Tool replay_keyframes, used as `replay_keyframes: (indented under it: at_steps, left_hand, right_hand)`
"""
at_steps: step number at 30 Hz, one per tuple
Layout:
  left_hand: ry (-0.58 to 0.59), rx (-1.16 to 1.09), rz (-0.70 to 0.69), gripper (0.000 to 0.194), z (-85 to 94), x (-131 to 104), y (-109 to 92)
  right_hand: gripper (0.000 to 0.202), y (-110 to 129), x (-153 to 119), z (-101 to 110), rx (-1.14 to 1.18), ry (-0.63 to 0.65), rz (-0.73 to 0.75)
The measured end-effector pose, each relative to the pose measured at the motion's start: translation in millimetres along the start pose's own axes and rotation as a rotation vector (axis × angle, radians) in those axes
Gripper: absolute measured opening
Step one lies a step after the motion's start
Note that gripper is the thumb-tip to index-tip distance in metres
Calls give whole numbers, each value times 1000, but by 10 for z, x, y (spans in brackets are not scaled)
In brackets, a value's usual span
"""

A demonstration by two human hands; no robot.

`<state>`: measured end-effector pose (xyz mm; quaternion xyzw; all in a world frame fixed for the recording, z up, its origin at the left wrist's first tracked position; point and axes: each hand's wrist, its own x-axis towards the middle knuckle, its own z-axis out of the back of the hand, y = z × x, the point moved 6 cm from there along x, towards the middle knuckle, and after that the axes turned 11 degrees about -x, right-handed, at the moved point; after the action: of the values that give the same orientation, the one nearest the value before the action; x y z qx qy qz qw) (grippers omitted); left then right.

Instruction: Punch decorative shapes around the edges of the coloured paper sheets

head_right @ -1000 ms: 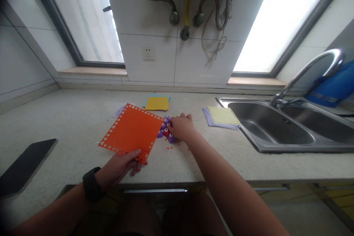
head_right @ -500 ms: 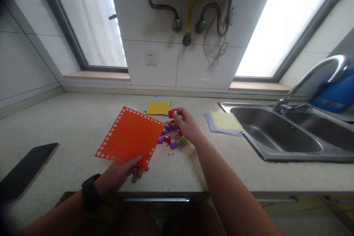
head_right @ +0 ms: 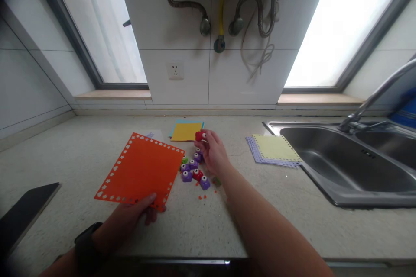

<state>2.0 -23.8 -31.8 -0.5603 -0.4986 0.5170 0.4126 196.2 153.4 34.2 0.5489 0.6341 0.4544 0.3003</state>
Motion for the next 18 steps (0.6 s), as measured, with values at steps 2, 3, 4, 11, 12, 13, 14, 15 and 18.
replay_keyframes:
  at_steps: [2,3,4,11,12,13,14,15,18]
  left_hand:
    - [-17,-31,8,44,28,17,54]
    - [-26,-44,12,44,42,23,75]
    - [-30,-52,16,44,50,26,89]
    - [-94,21,-70,48,47,-34,-99]
    - [-103,40,-83,51,39,-44,-142]
    - [-109,54,-91,55,29,-51,-178]
    - [-105,62,-94,56,18,-56,-201]
    - [-94,67,-96,56,6,-59,-213]
    - [-61,83,-82,50,4,-67,-171]
  right_hand:
    - [33,-32,-81,-31,-18,13,1]
    - [33,-48,-137,-53,-26,32,-11]
    - [34,-64,-197,-78,-37,57,-29]
    - [34,-54,-545,-290,-135,434,-139]
    - [36,-31,-579,-323,-161,507,-124]
    - [38,-17,-616,-355,-196,585,-116]
    - [40,-14,-652,-381,-240,657,-114]
    - [42,-24,-686,-400,-288,718,-121]
    - [44,-70,-752,-417,-392,797,-152]
